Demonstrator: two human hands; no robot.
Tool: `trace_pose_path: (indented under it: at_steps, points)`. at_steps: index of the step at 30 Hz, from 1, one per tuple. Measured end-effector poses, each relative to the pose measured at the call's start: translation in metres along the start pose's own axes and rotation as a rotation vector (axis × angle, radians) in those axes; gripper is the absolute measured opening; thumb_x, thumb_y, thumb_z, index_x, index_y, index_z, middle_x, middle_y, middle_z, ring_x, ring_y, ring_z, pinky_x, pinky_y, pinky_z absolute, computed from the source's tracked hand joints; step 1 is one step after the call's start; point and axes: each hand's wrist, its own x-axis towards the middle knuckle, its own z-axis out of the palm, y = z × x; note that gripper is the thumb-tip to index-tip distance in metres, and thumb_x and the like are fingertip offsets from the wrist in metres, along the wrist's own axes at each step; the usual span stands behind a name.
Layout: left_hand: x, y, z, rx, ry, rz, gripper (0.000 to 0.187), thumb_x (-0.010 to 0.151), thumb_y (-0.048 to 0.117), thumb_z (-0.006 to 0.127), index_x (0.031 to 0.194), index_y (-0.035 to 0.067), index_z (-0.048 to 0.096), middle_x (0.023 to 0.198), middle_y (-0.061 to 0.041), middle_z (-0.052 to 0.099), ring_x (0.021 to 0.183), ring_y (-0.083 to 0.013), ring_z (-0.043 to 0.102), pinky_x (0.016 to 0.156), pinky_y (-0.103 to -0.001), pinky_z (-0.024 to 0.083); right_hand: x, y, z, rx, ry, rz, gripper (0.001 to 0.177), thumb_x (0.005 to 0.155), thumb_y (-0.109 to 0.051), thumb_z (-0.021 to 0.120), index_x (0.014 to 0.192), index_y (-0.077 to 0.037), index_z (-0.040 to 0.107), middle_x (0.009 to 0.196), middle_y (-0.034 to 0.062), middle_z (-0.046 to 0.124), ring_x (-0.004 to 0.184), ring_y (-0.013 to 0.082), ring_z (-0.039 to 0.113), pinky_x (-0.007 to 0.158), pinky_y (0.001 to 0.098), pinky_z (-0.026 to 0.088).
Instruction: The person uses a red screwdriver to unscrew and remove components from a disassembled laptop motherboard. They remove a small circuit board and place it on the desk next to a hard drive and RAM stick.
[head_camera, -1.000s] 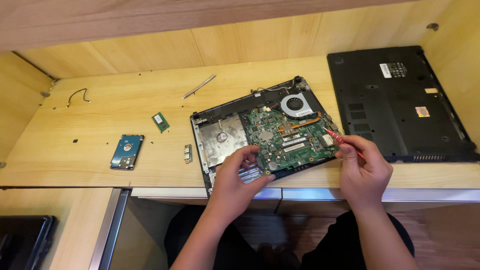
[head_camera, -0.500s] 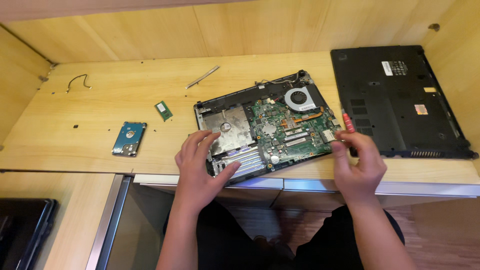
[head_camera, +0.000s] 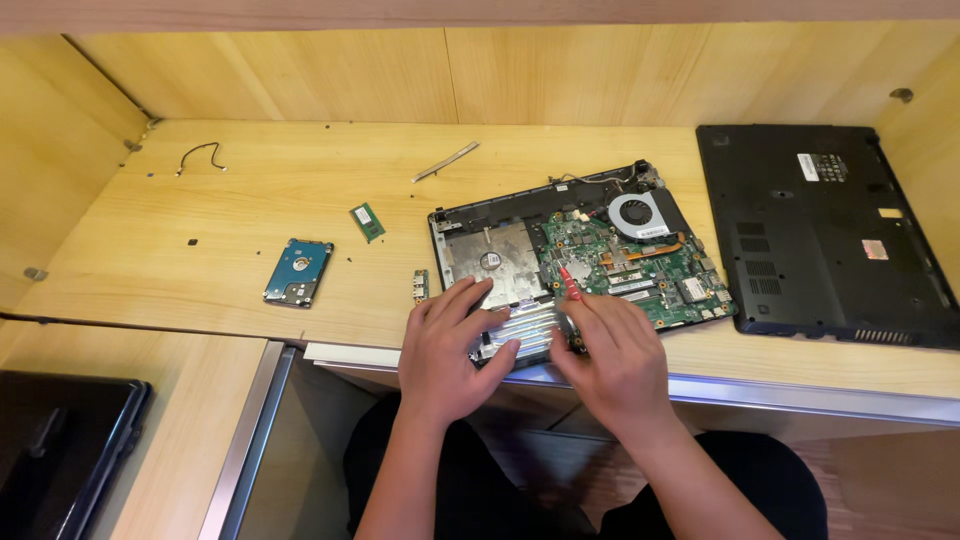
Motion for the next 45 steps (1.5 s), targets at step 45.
trace_pose_path:
  at_steps: [45]
  points:
    - [0.003, -0.021, -0.036, 0.073, -0.080, -0.114, 0.107, 0.087, 0.074, 0.090, 0.167, 0.009, 0.061, 0.167, -0.028, 0.061, 0.162, -0.0476, 0.055, 0.128, -0.064, 0.043, 0.008, 0.083, 0.005, 0.091, -0.368, 0.179, 0.051, 0.089, -0.024, 0.095, 0.136, -0.020, 0.077, 0.110, -0.0048, 0.080, 0.116, 0.0206, 0.082, 0.107, 0.0400, 0.064]
